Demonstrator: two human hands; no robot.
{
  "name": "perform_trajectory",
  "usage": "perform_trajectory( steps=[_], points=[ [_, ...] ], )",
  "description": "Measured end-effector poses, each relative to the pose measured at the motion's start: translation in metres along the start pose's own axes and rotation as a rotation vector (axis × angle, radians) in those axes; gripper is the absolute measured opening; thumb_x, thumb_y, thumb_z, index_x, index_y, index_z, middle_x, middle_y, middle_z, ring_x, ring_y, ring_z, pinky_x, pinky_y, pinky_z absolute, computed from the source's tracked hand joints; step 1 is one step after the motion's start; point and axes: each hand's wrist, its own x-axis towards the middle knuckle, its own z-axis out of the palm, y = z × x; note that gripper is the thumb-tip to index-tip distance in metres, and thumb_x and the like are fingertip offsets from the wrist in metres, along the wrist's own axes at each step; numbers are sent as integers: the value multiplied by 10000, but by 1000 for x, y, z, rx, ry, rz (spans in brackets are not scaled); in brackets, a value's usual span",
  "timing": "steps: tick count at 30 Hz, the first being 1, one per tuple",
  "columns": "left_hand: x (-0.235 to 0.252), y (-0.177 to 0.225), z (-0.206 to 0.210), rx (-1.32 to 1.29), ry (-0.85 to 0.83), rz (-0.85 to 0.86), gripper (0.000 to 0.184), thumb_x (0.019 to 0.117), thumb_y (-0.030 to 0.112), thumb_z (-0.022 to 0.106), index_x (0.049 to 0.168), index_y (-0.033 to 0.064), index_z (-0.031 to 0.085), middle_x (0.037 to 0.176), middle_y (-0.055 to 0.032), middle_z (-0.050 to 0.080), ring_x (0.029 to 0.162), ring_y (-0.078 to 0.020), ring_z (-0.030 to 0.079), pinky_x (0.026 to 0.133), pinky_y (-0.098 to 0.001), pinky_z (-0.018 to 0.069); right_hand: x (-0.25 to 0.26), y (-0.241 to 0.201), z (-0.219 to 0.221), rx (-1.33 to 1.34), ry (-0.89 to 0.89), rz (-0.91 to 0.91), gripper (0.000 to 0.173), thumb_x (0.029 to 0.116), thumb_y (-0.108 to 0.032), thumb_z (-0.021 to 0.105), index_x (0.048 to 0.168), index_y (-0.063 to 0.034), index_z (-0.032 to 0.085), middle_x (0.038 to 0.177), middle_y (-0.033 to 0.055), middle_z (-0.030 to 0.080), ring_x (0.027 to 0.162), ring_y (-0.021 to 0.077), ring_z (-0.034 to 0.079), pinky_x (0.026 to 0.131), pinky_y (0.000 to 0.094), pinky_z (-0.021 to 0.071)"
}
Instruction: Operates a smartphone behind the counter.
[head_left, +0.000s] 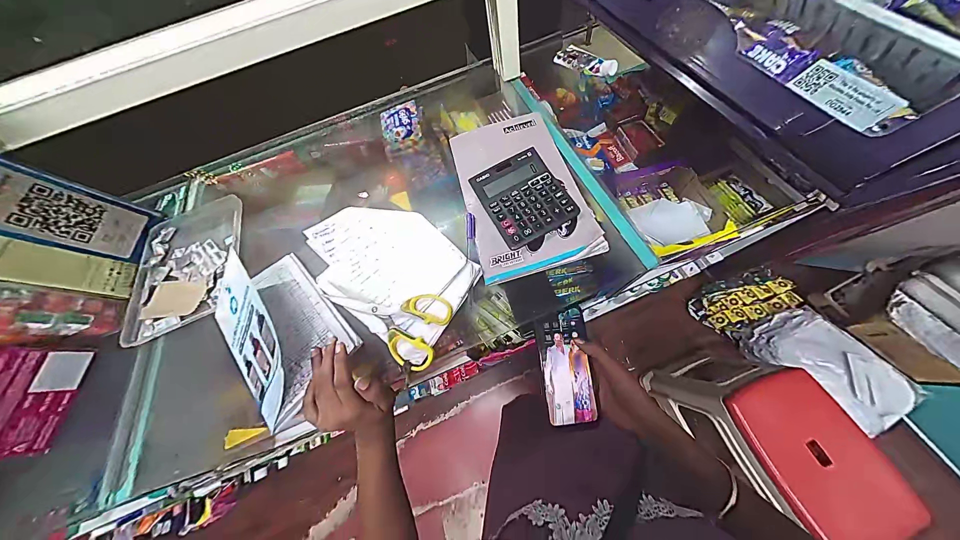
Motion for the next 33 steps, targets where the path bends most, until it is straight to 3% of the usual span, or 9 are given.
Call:
perform_trajectory(
  steps=[5,7,10,12,16,21,29,33],
  points=[
    [3,6,-1,-28,11,-48,711,1075,500,202,1250,-32,639,1215,-229,707,1261,-280,617,1084,-374,381,-5,-3,-3,14,35,-7,361,1105,-278,376,1283,-45,587,1085,76,718,984,137,704,866,333,594],
    [3,8,-2,-32,-8,-66,727,1078,511,194,1273,-43,623,1230,-242,697,1257,-291,618,1087,-375,388,-3,-2,-7,-14,26,-34,332,1078,-249,448,1300,-33,566,1090,78,706,978,132,698,860,323,592],
    [1,12,-5,-42,-44,-90,703,1085,485,201,1295,-51,605,1254,-258,680,1267,-314,608,1100,-388,382,1,1,-14,-65,-19,-65,465,1000,-230,604,1384,2,482,1141,109,680,1008,152,691,884,328,592],
    [0,14,-7,-47,-53,-100,693,1089,472,205,1305,-57,597,1261,-262,676,1275,-329,605,1115,-402,382,0,1,-16,-66,-29,-61,476,984,-217,642,1376,5,488,1119,115,699,986,165,710,871,337,607],
    [-1,13,-4,-35,-44,-110,681,1083,465,196,1308,-36,599,1274,-246,674,1267,-295,607,1110,-393,360,-2,0,-17,-37,-67,-60,377,991,-182,632,1299,9,532,1032,116,726,913,182,734,828,349,625],
    [-1,12,-4,-71,-40,-106,678,1091,446,229,1270,-78,620,1237,-271,685,1227,-322,638,1094,-399,404,0,1,-17,-34,-105,-56,400,998,-235,635,1314,-8,541,1060,111,724,951,184,727,850,357,620],
    [-4,11,0,-66,-5,-96,634,1087,417,231,1269,-54,615,1227,-238,699,1222,-298,638,1101,-385,388,0,1,-18,-41,-111,-50,388,994,-217,625,1311,-11,537,1046,112,725,928,185,731,833,354,623],
    [-4,7,3,-60,40,-52,671,1081,478,205,1251,-20,622,1185,-209,721,1203,-253,651,1089,-360,396,2,4,-17,-58,-121,-59,403,992,-227,635,1315,-6,543,1059,122,728,936,197,734,838,366,624]
  ],
)
